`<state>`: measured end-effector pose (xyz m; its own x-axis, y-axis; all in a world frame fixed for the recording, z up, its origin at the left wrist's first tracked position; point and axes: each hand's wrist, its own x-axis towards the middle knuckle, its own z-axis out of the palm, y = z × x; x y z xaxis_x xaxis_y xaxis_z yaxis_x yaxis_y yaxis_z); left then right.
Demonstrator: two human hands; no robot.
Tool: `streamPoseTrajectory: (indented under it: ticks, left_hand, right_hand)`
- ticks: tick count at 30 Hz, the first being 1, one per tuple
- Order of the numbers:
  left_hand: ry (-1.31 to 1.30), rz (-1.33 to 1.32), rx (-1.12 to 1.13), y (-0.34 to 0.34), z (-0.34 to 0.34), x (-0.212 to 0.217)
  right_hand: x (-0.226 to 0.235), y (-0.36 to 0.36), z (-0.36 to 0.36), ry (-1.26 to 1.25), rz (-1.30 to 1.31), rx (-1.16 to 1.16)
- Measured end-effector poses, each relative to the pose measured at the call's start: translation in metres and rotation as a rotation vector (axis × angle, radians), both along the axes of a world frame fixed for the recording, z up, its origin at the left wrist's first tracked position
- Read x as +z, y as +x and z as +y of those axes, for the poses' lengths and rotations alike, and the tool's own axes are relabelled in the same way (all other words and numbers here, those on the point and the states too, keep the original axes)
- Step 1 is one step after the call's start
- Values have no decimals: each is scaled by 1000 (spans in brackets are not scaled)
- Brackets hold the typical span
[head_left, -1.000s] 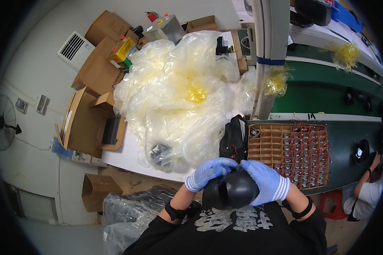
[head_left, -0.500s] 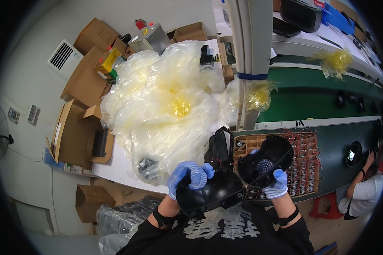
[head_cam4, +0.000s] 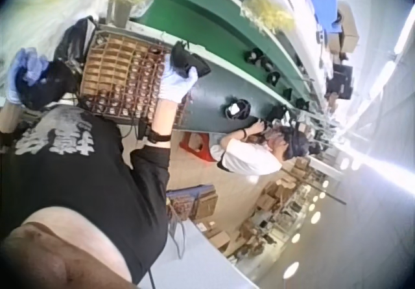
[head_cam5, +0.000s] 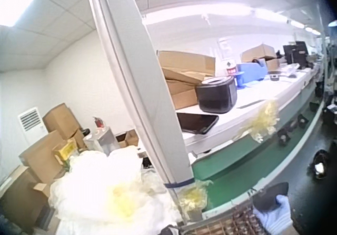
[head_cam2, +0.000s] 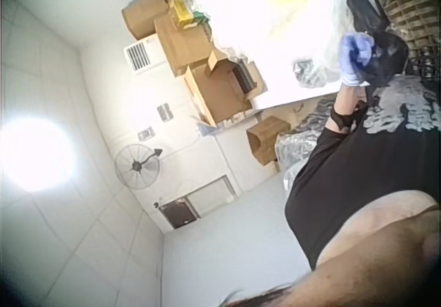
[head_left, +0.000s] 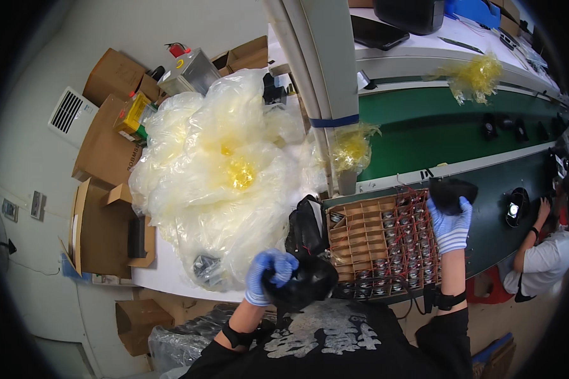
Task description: Assembling small electronic components into black plastic housings at a workstation.
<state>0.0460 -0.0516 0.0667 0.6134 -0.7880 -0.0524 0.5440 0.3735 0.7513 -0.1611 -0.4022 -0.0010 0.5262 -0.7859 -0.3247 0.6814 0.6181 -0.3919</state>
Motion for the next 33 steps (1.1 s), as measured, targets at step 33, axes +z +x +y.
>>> streamPoseTrajectory:
  ticks: [33]
  left_hand:
    - [104,475,1004,19,-9,55]
  right_hand:
    - [109,87,135,-1823,420,155]
